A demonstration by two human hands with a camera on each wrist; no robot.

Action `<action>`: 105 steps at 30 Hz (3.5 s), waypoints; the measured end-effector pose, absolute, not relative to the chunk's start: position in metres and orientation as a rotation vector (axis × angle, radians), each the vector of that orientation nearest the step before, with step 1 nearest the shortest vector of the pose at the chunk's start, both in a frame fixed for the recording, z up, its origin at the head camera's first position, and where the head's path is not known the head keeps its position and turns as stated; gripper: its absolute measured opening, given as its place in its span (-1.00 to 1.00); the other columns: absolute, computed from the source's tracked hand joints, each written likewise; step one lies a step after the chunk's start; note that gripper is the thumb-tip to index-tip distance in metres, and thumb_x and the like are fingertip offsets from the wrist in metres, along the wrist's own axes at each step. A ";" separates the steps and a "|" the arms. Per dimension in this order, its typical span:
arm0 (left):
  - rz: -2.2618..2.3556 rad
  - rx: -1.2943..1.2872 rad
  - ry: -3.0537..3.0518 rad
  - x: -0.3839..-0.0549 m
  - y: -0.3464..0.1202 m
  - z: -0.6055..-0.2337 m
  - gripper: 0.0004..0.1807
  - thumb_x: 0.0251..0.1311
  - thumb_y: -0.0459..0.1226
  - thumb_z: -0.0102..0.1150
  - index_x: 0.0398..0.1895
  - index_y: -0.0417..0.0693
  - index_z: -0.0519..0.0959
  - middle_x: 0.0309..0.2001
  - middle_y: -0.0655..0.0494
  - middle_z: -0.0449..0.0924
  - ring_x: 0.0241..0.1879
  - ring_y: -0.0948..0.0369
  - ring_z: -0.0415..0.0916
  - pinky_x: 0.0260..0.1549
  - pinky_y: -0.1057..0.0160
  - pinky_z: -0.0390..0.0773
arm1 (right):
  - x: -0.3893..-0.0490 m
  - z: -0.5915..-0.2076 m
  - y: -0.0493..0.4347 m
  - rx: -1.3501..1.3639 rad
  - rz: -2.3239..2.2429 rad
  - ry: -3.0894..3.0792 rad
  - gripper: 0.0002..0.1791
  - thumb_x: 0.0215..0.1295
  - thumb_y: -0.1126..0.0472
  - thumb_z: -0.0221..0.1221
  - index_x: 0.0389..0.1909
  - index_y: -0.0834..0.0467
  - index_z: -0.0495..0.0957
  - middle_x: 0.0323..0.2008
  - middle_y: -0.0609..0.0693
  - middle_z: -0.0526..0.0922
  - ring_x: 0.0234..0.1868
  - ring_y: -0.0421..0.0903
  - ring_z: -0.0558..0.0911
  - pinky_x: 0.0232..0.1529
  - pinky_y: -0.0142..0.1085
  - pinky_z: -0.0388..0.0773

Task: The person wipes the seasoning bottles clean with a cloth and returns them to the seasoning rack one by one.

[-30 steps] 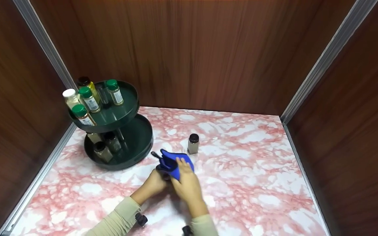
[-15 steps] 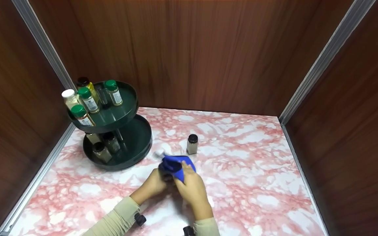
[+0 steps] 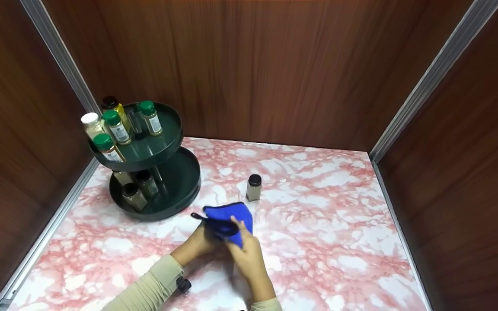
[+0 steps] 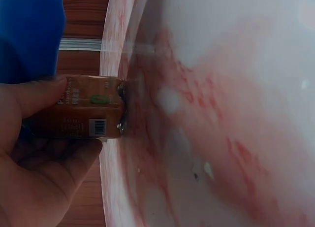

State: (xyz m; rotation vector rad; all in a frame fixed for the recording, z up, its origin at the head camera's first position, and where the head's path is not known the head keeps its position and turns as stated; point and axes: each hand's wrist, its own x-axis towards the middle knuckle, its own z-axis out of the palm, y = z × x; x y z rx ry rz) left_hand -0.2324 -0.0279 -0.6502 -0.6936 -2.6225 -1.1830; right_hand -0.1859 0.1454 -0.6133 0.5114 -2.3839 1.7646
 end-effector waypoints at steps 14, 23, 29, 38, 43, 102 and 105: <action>-1.319 -0.490 -2.749 -0.236 -0.024 -0.652 -0.61 -0.02 -0.35 0.41 -0.05 -0.18 0.64 -0.18 0.08 0.69 -0.20 0.29 0.55 -0.13 0.27 0.59 | -0.223 -0.643 0.138 -0.369 2.647 -1.671 -0.61 0.55 0.03 0.08 0.05 0.29 0.58 -0.18 0.03 0.78 -0.12 -0.10 0.75 -0.01 -0.26 0.67; -1.363 -0.462 -2.768 -0.234 -0.023 -0.651 -0.57 -0.04 -0.33 0.50 -0.03 -0.17 0.65 -0.08 -0.03 0.73 -0.07 0.19 0.61 0.04 0.15 0.57 | -0.190 -0.618 0.139 -0.476 2.588 -1.593 -0.64 0.56 0.05 0.06 0.00 0.29 0.57 -0.26 0.03 0.78 -0.23 -0.07 0.76 -0.13 -0.23 0.71; -1.309 -0.488 -2.760 -0.238 -0.025 -0.650 -0.63 -0.03 -0.37 0.42 -0.08 -0.15 0.64 -0.14 0.03 0.72 -0.13 0.24 0.59 -0.03 0.20 0.60 | -0.216 -0.622 0.134 -0.438 2.636 -1.564 -0.69 0.54 0.04 0.10 -0.11 0.22 0.60 -0.32 0.00 0.77 -0.28 -0.11 0.74 -0.19 -0.28 0.70; -1.370 -0.484 -2.760 -0.236 -0.023 -0.648 -0.57 -0.03 -0.35 0.49 -0.03 -0.21 0.64 -0.11 0.00 0.73 -0.13 0.27 0.57 0.00 0.20 0.58 | -0.198 -0.628 0.145 -0.587 2.535 -1.850 -0.63 0.54 0.03 0.08 -0.07 0.32 0.55 -0.39 0.00 0.75 -0.36 -0.11 0.72 -0.24 -0.25 0.69; -1.352 -0.506 -2.753 -0.236 -0.023 -0.647 -0.60 -0.03 -0.36 0.49 -0.07 -0.21 0.63 -0.11 -0.04 0.73 -0.10 0.19 0.62 0.00 0.18 0.59 | -0.201 -0.594 0.149 -0.520 2.577 -1.801 -0.63 0.49 0.02 0.14 -0.05 0.30 0.52 -0.38 0.01 0.74 -0.35 -0.11 0.71 -0.22 -0.24 0.70; -1.250 0.025 -2.673 -0.217 0.002 -0.643 -0.37 -0.18 -0.04 0.65 -0.12 -0.09 0.49 -0.17 0.11 0.49 -0.09 0.13 0.53 0.01 0.10 0.57 | -0.190 -0.632 0.154 -0.439 2.670 -1.537 -0.71 0.57 0.10 0.06 0.05 0.24 0.52 -0.22 -0.02 0.78 -0.16 -0.11 0.76 -0.04 -0.26 0.68; -1.286 -0.035 -2.664 -0.218 -0.002 -0.640 -0.44 -0.18 -0.14 0.64 -0.12 -0.10 0.54 -0.16 0.06 0.57 -0.08 0.12 0.56 0.02 0.10 0.58 | -0.192 -0.626 0.151 -0.363 2.626 -1.557 -0.73 0.56 0.13 0.05 0.03 0.25 0.54 -0.24 -0.02 0.77 -0.18 -0.12 0.74 -0.04 -0.28 0.67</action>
